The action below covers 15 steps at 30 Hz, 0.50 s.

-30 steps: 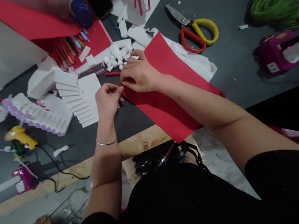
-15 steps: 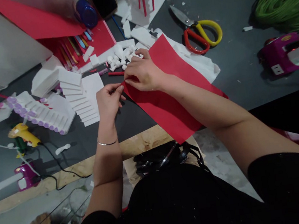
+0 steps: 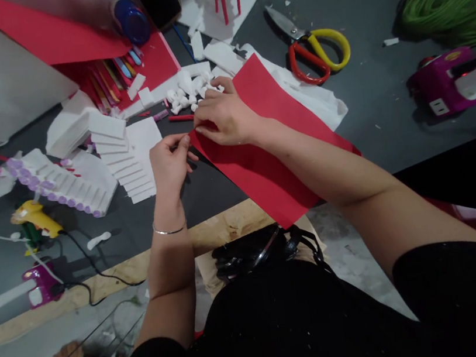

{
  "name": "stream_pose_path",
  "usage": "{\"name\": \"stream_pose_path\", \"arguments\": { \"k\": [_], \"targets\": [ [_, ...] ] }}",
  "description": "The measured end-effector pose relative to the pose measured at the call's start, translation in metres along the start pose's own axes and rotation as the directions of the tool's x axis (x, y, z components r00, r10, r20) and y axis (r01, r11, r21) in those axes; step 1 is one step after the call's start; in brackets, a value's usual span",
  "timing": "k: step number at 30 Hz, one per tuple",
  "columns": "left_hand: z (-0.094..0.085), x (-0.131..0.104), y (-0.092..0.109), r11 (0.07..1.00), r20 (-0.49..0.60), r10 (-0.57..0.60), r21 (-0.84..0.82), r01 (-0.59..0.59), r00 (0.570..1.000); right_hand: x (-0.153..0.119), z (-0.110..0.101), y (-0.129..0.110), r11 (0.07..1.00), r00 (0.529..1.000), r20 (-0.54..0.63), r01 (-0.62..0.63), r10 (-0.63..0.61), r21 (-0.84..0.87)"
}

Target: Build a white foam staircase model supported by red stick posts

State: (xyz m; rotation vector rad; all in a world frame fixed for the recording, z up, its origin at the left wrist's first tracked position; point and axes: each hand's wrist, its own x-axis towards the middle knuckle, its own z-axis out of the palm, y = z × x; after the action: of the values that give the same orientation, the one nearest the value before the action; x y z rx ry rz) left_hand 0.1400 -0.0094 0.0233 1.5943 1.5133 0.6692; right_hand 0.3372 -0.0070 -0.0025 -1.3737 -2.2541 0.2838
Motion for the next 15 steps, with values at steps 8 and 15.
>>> {"name": "stream_pose_path", "arguments": {
  "k": [8, 15],
  "targets": [
    [0.0034, 0.0033, -0.0004, 0.998, -0.037, -0.030, -0.059, 0.027, 0.999, -0.0007, -0.0058, 0.0006, 1.000, 1.000, 0.026, 0.014, -0.014, 0.022],
    [0.0052, 0.0034, -0.0013, 0.997, -0.050, -0.034, -0.065, 0.030, 0.998, -0.0015, -0.0011, 0.0004, 0.998, 1.000, -0.019, 0.014, -0.013, 0.066]
  ]
}}
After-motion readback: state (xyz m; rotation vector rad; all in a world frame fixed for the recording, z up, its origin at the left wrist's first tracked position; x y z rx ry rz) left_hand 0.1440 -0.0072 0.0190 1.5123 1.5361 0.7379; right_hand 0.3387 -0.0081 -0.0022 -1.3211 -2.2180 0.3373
